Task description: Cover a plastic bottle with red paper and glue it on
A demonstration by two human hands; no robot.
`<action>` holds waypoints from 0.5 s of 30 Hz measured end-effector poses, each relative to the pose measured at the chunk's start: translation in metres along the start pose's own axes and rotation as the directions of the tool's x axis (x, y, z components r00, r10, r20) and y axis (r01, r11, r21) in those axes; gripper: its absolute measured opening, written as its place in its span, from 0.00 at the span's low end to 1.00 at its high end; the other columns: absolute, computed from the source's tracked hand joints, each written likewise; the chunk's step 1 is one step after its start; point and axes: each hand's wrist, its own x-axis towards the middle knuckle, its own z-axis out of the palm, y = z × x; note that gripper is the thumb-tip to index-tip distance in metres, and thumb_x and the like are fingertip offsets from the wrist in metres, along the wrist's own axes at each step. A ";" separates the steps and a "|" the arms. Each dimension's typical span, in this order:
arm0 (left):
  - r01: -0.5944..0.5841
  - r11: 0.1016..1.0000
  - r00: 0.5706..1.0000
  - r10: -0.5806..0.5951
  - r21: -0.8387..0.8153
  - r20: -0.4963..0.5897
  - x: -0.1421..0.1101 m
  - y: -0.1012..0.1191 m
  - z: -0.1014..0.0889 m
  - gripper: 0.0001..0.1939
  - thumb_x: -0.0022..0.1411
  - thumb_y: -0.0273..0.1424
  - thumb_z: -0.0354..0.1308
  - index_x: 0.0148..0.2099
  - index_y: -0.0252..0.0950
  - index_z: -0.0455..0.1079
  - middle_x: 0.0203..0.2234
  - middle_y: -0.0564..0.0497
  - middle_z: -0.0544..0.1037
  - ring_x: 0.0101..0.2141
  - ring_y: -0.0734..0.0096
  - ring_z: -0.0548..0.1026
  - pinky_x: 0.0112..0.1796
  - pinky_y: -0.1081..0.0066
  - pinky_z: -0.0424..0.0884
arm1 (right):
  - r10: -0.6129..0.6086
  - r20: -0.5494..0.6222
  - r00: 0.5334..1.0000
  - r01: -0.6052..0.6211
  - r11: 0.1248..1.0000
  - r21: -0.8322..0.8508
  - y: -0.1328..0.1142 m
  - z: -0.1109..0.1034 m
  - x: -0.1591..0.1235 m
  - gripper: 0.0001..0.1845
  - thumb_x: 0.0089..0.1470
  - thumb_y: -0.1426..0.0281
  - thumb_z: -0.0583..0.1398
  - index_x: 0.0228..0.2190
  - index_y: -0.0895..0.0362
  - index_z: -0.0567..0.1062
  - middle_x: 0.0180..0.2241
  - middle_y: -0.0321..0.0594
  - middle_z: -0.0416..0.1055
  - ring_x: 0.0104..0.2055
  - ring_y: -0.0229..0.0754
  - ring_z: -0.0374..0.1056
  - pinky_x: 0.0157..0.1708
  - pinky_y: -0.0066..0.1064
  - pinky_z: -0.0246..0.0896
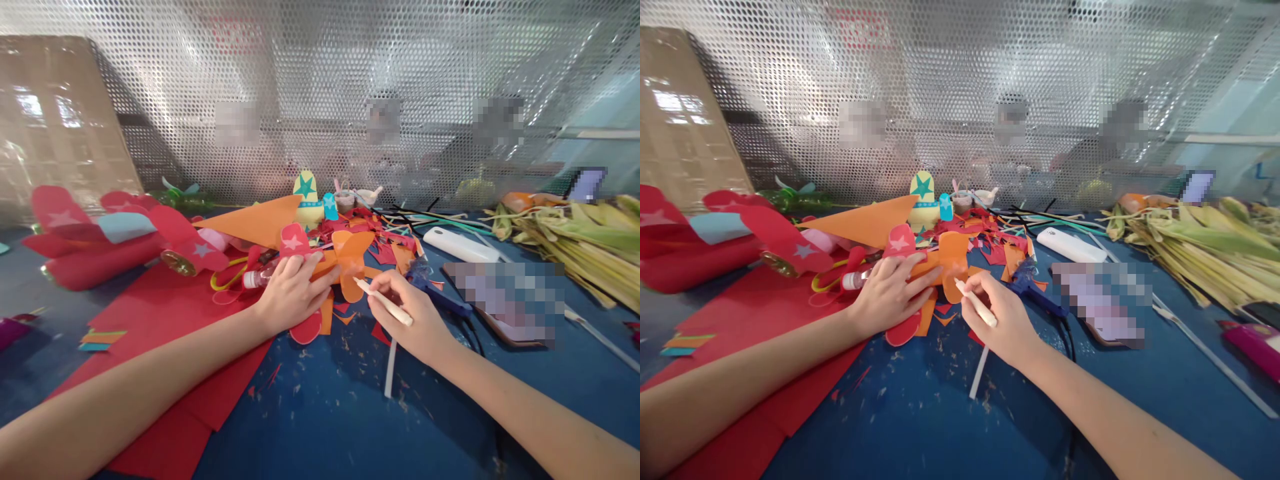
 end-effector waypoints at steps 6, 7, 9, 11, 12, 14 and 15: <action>0.004 1.000 1.000 -0.004 -0.020 0.007 0.000 0.000 -0.001 0.17 0.65 0.36 0.52 0.55 0.46 0.71 0.49 0.40 0.74 0.38 0.56 0.67 0.37 0.61 0.66 | 0.002 -0.011 1.000 -0.002 1.000 0.015 -0.001 -0.001 0.001 0.07 0.60 0.65 0.52 0.31 0.52 0.64 0.25 0.32 0.66 0.24 0.36 0.64 0.25 0.28 0.60; 0.000 1.000 1.000 0.000 -0.017 0.006 0.000 0.000 -0.001 0.17 0.65 0.36 0.52 0.55 0.46 0.72 0.49 0.40 0.74 0.38 0.56 0.67 0.37 0.61 0.66 | -0.002 -0.015 1.000 0.002 1.000 0.014 0.000 -0.001 0.001 0.07 0.61 0.64 0.52 0.31 0.52 0.64 0.25 0.32 0.66 0.24 0.36 0.64 0.25 0.28 0.60; -0.002 1.000 1.000 0.002 -0.010 0.003 0.000 0.000 0.000 0.17 0.65 0.36 0.52 0.55 0.46 0.72 0.49 0.40 0.74 0.38 0.56 0.67 0.37 0.61 0.66 | -0.001 -0.022 1.000 0.002 1.000 0.003 0.001 -0.001 0.000 0.07 0.60 0.64 0.52 0.32 0.52 0.64 0.25 0.33 0.66 0.24 0.36 0.64 0.25 0.28 0.59; -0.004 1.000 1.000 0.004 -0.008 -0.002 0.000 0.000 0.000 0.17 0.66 0.36 0.52 0.55 0.46 0.72 0.49 0.40 0.74 0.38 0.56 0.67 0.37 0.61 0.66 | 0.002 -0.019 1.000 -0.002 1.000 -0.001 0.001 -0.001 0.000 0.05 0.59 0.65 0.54 0.32 0.52 0.64 0.26 0.33 0.66 0.24 0.36 0.64 0.25 0.28 0.59; -0.004 1.000 1.000 0.004 -0.008 -0.004 0.000 0.000 0.000 0.17 0.66 0.36 0.52 0.55 0.46 0.72 0.49 0.40 0.74 0.39 0.56 0.67 0.37 0.61 0.66 | 0.002 -0.015 1.000 -0.002 1.000 0.003 0.001 -0.001 0.000 0.04 0.58 0.66 0.54 0.32 0.52 0.64 0.26 0.33 0.67 0.24 0.36 0.64 0.24 0.28 0.59; -0.005 1.000 1.000 0.005 -0.008 -0.009 0.000 0.000 0.000 0.17 0.66 0.36 0.52 0.55 0.46 0.71 0.49 0.40 0.74 0.39 0.56 0.67 0.37 0.61 0.66 | -0.005 -0.004 1.000 0.005 1.000 0.015 0.000 -0.002 -0.001 0.03 0.56 0.67 0.55 0.32 0.52 0.64 0.26 0.33 0.66 0.23 0.36 0.63 0.23 0.27 0.59; -0.004 1.000 1.000 0.004 -0.008 -0.012 0.000 0.000 0.000 0.17 0.66 0.36 0.52 0.55 0.46 0.71 0.48 0.40 0.74 0.38 0.56 0.67 0.37 0.61 0.67 | -0.010 -0.001 1.000 0.010 1.000 0.017 -0.001 -0.002 -0.001 0.02 0.56 0.68 0.55 0.32 0.52 0.64 0.26 0.33 0.66 0.23 0.35 0.63 0.22 0.27 0.58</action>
